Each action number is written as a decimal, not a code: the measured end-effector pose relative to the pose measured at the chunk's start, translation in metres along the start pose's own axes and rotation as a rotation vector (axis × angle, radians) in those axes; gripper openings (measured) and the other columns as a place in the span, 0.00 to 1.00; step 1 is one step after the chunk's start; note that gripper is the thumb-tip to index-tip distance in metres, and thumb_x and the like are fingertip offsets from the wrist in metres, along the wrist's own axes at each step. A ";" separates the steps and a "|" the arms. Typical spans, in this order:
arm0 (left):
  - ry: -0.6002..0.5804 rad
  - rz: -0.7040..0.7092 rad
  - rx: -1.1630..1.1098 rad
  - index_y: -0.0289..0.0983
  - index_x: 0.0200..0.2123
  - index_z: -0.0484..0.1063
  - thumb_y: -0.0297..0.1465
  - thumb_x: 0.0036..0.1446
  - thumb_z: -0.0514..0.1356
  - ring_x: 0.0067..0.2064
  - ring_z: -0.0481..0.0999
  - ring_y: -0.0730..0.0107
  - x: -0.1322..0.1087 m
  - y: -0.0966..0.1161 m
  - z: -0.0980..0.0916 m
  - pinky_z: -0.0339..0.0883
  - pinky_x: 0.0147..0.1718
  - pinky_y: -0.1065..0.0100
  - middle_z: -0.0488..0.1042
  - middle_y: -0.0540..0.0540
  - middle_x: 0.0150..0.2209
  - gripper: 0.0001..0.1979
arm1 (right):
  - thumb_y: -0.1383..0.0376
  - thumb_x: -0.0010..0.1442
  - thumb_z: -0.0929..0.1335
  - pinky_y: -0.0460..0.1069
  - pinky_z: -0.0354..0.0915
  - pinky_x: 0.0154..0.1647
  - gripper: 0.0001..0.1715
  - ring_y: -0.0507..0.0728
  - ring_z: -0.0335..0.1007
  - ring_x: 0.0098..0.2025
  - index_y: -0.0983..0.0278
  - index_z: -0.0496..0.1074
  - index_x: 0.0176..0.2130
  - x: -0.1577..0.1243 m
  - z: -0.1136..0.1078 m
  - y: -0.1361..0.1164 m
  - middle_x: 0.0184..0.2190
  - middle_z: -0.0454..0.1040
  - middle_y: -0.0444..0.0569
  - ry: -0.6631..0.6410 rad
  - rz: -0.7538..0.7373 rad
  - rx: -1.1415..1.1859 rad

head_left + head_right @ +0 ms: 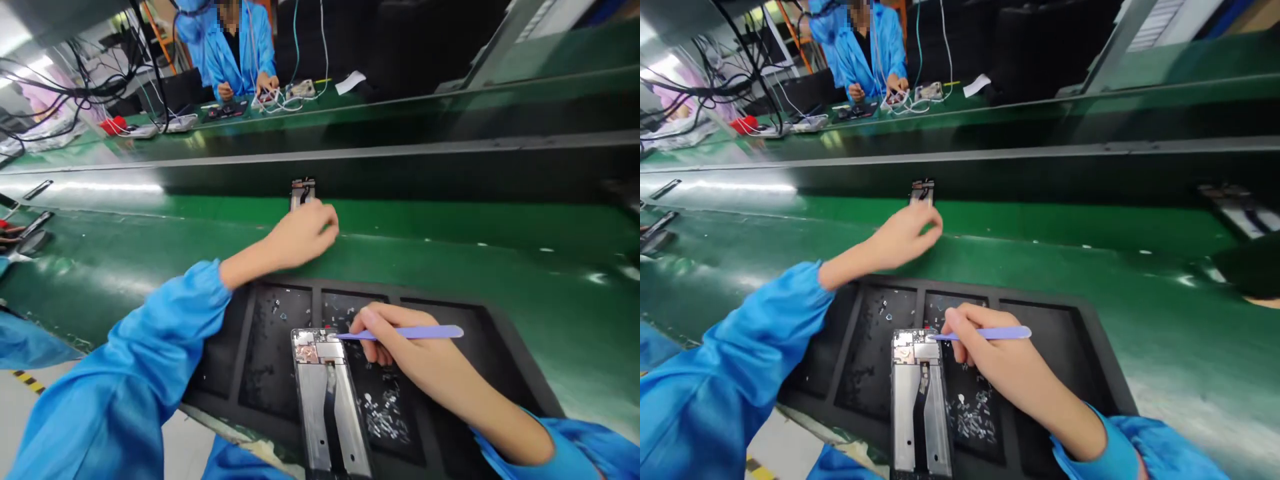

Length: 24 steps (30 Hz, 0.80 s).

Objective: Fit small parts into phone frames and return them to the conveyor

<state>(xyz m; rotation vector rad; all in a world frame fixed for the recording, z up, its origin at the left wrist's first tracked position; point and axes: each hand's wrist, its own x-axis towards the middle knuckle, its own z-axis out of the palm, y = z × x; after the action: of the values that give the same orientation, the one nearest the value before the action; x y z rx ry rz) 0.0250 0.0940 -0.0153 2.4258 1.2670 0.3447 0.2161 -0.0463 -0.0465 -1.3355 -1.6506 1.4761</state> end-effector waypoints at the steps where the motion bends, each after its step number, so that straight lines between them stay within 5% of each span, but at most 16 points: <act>1: -0.103 0.101 -0.023 0.37 0.42 0.74 0.30 0.67 0.54 0.50 0.74 0.61 -0.022 0.011 -0.002 0.64 0.55 0.62 0.74 0.44 0.44 0.09 | 0.41 0.66 0.62 0.47 0.60 0.23 0.32 0.52 0.65 0.21 0.62 0.73 0.28 -0.001 0.001 0.000 0.19 0.71 0.45 -0.005 -0.004 -0.008; 4: -0.294 0.277 -0.080 0.37 0.40 0.74 0.28 0.57 0.64 0.43 0.74 0.65 -0.078 0.031 -0.001 0.67 0.47 0.67 0.74 0.48 0.39 0.07 | 0.48 0.68 0.62 0.48 0.61 0.26 0.29 0.52 0.66 0.22 0.61 0.72 0.23 -0.002 0.000 -0.003 0.19 0.73 0.45 -0.022 -0.046 -0.101; 7: -0.341 0.306 -0.142 0.35 0.44 0.73 0.33 0.54 0.69 0.44 0.73 0.61 -0.099 0.030 0.006 0.67 0.47 0.64 0.73 0.45 0.41 0.16 | 0.52 0.68 0.62 0.48 0.59 0.26 0.28 0.52 0.66 0.22 0.61 0.71 0.22 -0.002 -0.003 -0.004 0.20 0.73 0.44 -0.011 -0.053 -0.160; 20: -0.323 0.484 -0.305 0.34 0.40 0.74 0.30 0.65 0.62 0.38 0.71 0.68 -0.084 0.006 0.019 0.64 0.43 0.68 0.75 0.48 0.36 0.04 | 0.51 0.69 0.63 0.48 0.60 0.23 0.26 0.53 0.68 0.22 0.61 0.72 0.25 0.000 -0.006 -0.003 0.21 0.75 0.45 0.012 -0.026 -0.158; 24: -0.301 0.497 -0.261 0.35 0.38 0.73 0.39 0.64 0.65 0.36 0.68 0.67 -0.084 0.008 0.020 0.62 0.40 0.68 0.74 0.49 0.34 0.12 | 0.46 0.66 0.66 0.48 0.63 0.25 0.26 0.53 0.67 0.23 0.61 0.73 0.27 0.002 -0.008 -0.002 0.20 0.74 0.45 0.107 0.005 0.037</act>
<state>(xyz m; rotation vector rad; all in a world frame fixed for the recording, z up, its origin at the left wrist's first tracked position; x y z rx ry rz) -0.0084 0.0162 -0.0332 2.4181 0.4542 0.2432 0.2217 -0.0414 -0.0432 -1.3755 -1.5464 1.4056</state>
